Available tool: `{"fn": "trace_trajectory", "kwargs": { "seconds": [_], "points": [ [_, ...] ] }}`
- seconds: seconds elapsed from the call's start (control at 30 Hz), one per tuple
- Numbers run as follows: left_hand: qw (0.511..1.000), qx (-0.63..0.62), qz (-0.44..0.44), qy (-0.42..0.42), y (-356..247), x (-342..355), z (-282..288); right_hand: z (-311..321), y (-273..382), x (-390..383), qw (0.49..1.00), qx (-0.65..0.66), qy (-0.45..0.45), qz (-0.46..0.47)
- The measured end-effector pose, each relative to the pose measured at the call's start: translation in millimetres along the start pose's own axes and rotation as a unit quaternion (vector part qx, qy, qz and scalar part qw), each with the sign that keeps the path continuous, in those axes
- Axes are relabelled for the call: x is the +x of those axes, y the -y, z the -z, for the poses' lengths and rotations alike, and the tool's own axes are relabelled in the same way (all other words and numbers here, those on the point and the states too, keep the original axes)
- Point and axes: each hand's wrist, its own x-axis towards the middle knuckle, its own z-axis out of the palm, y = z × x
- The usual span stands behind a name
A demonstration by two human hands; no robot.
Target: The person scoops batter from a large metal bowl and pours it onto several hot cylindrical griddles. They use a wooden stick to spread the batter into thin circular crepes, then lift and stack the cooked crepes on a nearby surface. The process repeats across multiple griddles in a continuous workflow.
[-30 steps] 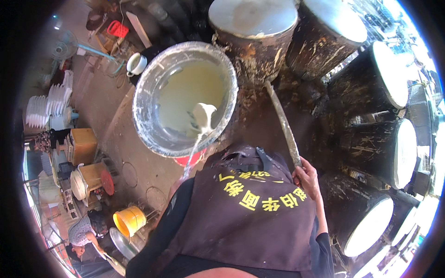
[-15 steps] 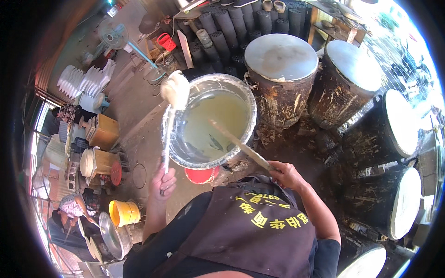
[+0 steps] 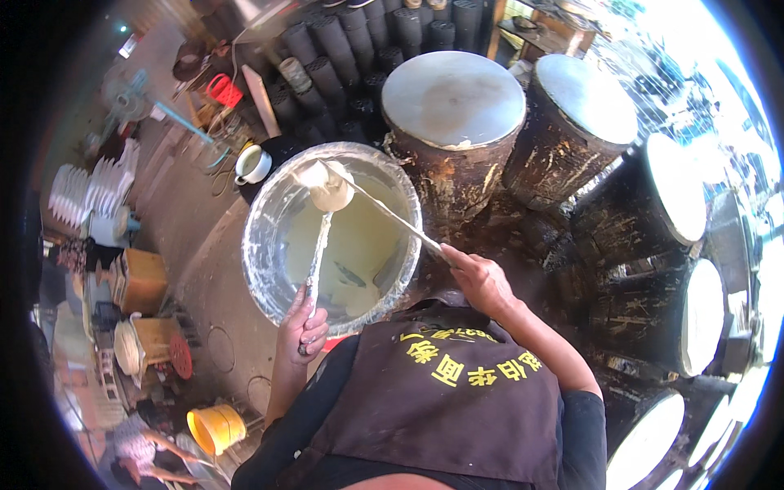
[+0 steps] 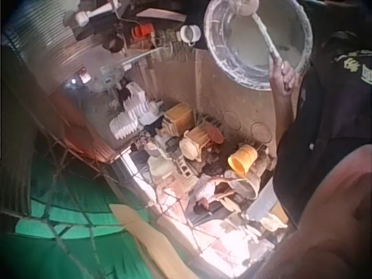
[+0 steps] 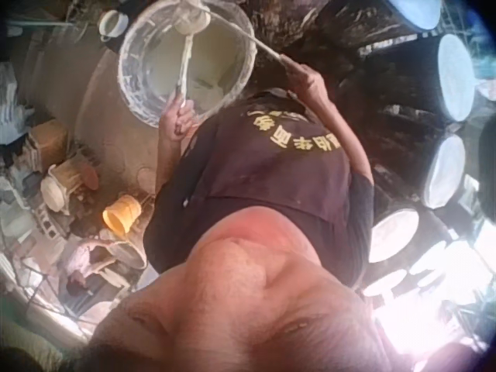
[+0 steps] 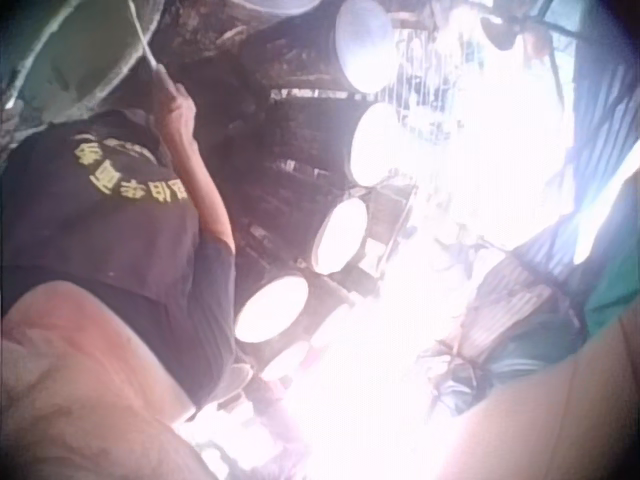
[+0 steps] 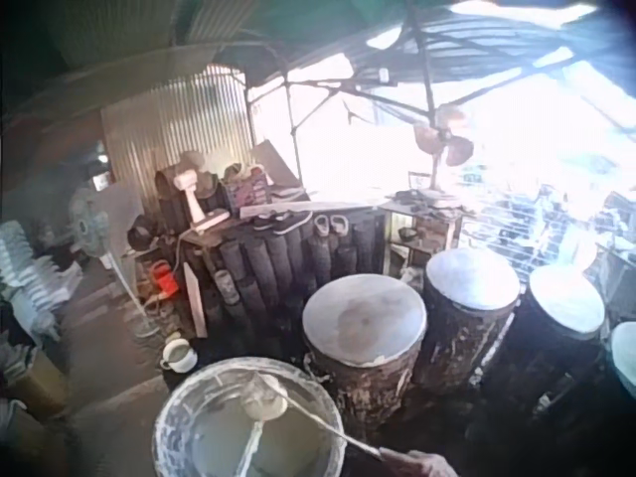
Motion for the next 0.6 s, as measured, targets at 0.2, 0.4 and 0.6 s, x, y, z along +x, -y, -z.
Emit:
{"fn": "trace_trajectory", "kwargs": {
  "seconds": [0.2,0.4,0.6],
  "points": [
    [0.988,0.027,0.128,0.086,-24,48,-49,42,-35,-30,0.980,0.065,-0.042,-0.182],
    [0.956,0.081,0.242,0.148,-13,116,-134,102,-51,-55,0.898,0.321,-0.128,-0.273],
    [0.930,0.096,0.308,0.177,46,208,-234,163,-132,-91,0.954,0.021,-0.265,-0.140]
  ]
}}
